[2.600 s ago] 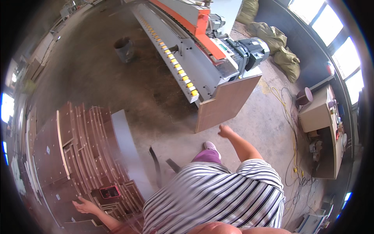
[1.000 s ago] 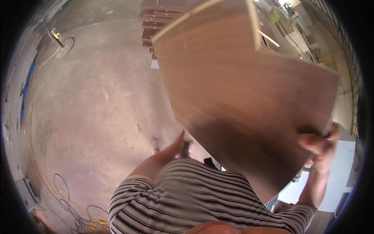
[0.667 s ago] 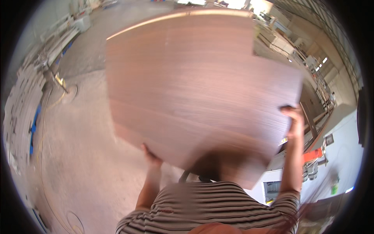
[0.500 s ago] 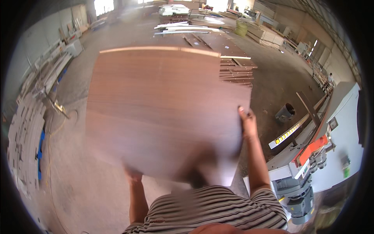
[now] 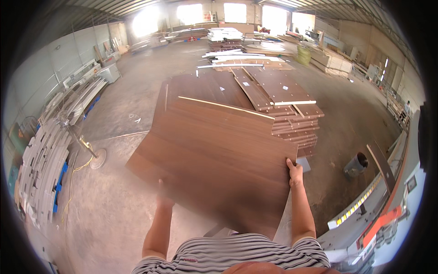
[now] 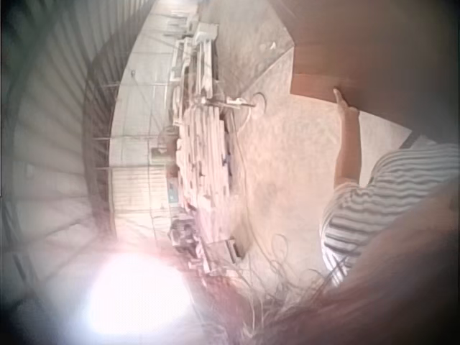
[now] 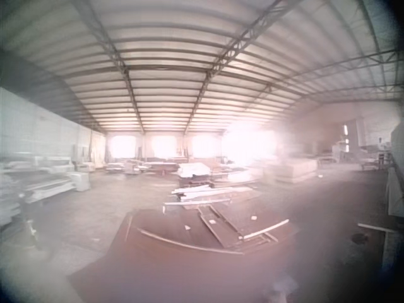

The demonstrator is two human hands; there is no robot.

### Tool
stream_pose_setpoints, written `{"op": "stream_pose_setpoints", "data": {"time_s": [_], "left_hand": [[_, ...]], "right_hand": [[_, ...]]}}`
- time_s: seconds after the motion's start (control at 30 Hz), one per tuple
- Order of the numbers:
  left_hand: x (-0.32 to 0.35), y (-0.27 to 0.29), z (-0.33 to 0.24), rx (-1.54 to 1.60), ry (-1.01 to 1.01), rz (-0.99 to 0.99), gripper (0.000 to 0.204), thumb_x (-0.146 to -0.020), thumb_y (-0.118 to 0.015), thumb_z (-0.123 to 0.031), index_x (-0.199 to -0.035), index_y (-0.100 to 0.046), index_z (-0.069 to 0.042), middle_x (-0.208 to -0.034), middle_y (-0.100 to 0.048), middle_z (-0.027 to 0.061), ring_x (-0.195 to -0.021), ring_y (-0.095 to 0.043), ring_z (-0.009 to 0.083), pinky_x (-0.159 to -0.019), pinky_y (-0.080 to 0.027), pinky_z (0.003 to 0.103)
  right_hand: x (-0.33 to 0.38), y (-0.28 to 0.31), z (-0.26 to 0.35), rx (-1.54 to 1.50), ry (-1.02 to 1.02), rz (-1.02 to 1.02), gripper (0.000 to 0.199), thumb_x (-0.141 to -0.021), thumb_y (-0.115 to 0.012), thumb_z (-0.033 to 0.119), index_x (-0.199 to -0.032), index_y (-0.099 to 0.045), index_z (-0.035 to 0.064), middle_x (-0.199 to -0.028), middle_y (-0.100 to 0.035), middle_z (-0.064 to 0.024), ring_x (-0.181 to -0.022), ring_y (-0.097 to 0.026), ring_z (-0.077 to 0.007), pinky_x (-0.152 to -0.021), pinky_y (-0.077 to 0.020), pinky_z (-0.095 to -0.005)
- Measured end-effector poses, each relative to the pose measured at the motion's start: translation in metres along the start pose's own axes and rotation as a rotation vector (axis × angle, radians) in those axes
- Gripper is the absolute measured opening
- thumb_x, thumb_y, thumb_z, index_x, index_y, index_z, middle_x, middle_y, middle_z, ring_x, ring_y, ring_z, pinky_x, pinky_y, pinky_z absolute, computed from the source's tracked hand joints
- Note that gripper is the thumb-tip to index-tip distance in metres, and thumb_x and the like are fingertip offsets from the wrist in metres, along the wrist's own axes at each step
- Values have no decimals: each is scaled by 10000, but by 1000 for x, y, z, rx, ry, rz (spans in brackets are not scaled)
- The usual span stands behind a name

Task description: The person repeatedly picks up rectangular wooden panels from a stack and places them onto a conveyor belt. The person handles the panels by hand, moving them one at a time from the pile to the machine.

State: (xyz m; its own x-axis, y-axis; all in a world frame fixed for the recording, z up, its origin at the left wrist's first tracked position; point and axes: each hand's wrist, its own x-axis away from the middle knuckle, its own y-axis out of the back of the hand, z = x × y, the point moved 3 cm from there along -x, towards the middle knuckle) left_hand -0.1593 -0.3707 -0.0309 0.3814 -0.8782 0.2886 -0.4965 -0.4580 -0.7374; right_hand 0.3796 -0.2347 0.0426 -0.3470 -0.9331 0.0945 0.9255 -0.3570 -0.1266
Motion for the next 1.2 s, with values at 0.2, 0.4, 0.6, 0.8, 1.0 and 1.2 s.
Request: {"op": "stream_pose_setpoints", "data": {"time_s": [0.2, 0.4, 0.6, 0.8, 1.0, 1.2], "left_hand": [[-62, -109, -34, 47, -73, 58, 485, -873, -600, -367, -1201, -511, -20, -1216, -560, 90, -1132, -516, 250, -960, -424, 414], [-48, -140, 15, -118, -102, 34, 321, -889, -550, -177, -1155, -522, 0, -1112, -602, 129, -1007, -583, 265, -910, -452, 393], [-145, -110, -87, -415, -24, 53, 332, -907, -506, -175, -1154, -517, 47, -1061, -613, 179, -975, -600, 304, -866, -480, 438], [-275, -142, -148, -2081, -537, -336, 549, -897, -519, -343, -1267, -421, 50, -1276, -473, 234, -1194, -446, 353, -992, -364, 462], [-236, -166, -66, -2371, -811, 610, 765, -767, -599, -559, -1409, -322, -246, -1480, -242, 125, -1369, -215, 297, -1085, -160, 534], [-299, -174, -79, -2334, -1147, 576, 587, -836, -557, -438, -1375, -364, -311, -1443, -336, 43, -1340, -286, 242, -1080, -224, 473]], "right_hand": [[-72, -71, 5, -264, -182, -8, 357, -899, -558, 129, -1150, -491, -115, -1098, -575, -185, -960, -577, -263, -833, -484, -387], [-73, -167, -34, -426, -85, 60, 380, -935, -479, 128, -1272, -366, -9, -1210, -491, -131, -1002, -564, -257, -797, -507, -386], [-10, -258, 15, -464, -229, 352, 356, -920, -485, 117, -1246, -382, 18, -1137, -522, -99, -976, -581, -194, -675, -539, -317], [-47, -345, -57, -326, -331, 328, 294, -905, -535, 178, -1034, -491, -83, -913, -603, -168, -760, -642, -250, -660, -583, -354], [-85, -412, -99, -152, -474, 466, 348, -920, -503, 248, -1054, -470, -71, -978, -608, -229, -848, -647, -319, -728, -570, -383], [-97, -409, -90, -119, -525, 460, 406, -932, -466, 304, -1130, -456, -51, -1019, -599, -242, -882, -638, -347, -795, -541, -433]]}}
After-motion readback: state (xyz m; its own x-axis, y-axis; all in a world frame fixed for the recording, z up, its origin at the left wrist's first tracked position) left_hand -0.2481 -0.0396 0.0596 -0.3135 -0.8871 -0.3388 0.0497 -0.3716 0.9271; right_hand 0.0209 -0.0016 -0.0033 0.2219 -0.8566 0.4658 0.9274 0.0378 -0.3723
